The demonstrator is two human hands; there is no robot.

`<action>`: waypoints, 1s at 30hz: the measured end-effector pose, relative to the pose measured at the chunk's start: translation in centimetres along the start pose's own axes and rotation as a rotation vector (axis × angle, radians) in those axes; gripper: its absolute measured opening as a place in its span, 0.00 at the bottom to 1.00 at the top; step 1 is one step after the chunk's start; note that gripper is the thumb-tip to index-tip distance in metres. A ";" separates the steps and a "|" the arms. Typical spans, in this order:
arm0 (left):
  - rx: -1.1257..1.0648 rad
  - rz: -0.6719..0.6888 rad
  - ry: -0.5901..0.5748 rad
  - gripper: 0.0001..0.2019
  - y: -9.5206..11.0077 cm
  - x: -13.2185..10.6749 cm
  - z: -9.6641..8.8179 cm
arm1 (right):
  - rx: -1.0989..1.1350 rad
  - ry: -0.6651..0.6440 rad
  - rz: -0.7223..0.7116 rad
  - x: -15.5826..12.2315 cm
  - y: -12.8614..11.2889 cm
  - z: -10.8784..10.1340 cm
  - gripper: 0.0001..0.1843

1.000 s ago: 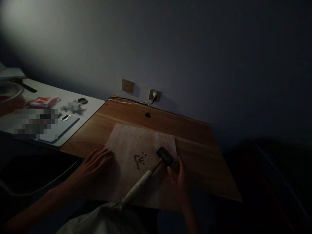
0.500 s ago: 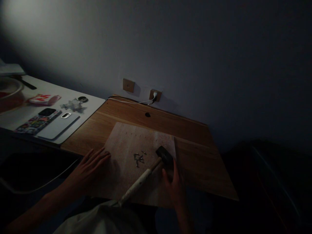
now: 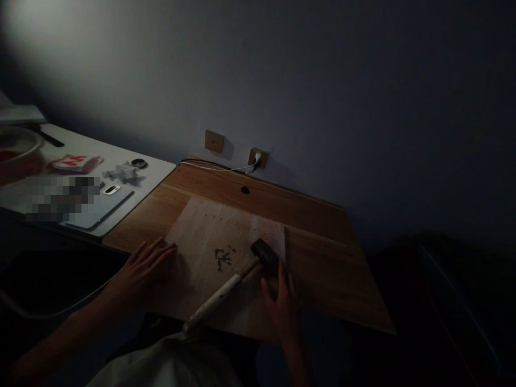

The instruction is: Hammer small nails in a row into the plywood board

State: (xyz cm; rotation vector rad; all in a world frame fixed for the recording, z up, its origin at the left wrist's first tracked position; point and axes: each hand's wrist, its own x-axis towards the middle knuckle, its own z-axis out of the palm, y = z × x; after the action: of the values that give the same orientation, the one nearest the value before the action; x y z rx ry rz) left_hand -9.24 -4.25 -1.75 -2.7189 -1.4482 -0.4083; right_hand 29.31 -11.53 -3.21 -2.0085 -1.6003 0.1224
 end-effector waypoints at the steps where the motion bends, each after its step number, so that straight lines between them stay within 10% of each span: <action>1: -0.004 -0.028 -0.021 0.23 -0.3 0.1 -0.1 | -0.010 -0.005 -0.001 0.1 -0.3 0.1 0.42; 30: 0.047 -0.416 -0.094 0.27 -11.7 3.2 -0.9 | -0.244 -0.134 -0.042 9.2 -15.2 7.3 0.39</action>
State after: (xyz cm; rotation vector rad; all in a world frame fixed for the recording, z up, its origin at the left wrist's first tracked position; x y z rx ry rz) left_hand -17.31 4.76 -1.22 -2.4191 -2.0245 -0.2539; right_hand 15.75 1.55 0.32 -2.1879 -1.8148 0.0486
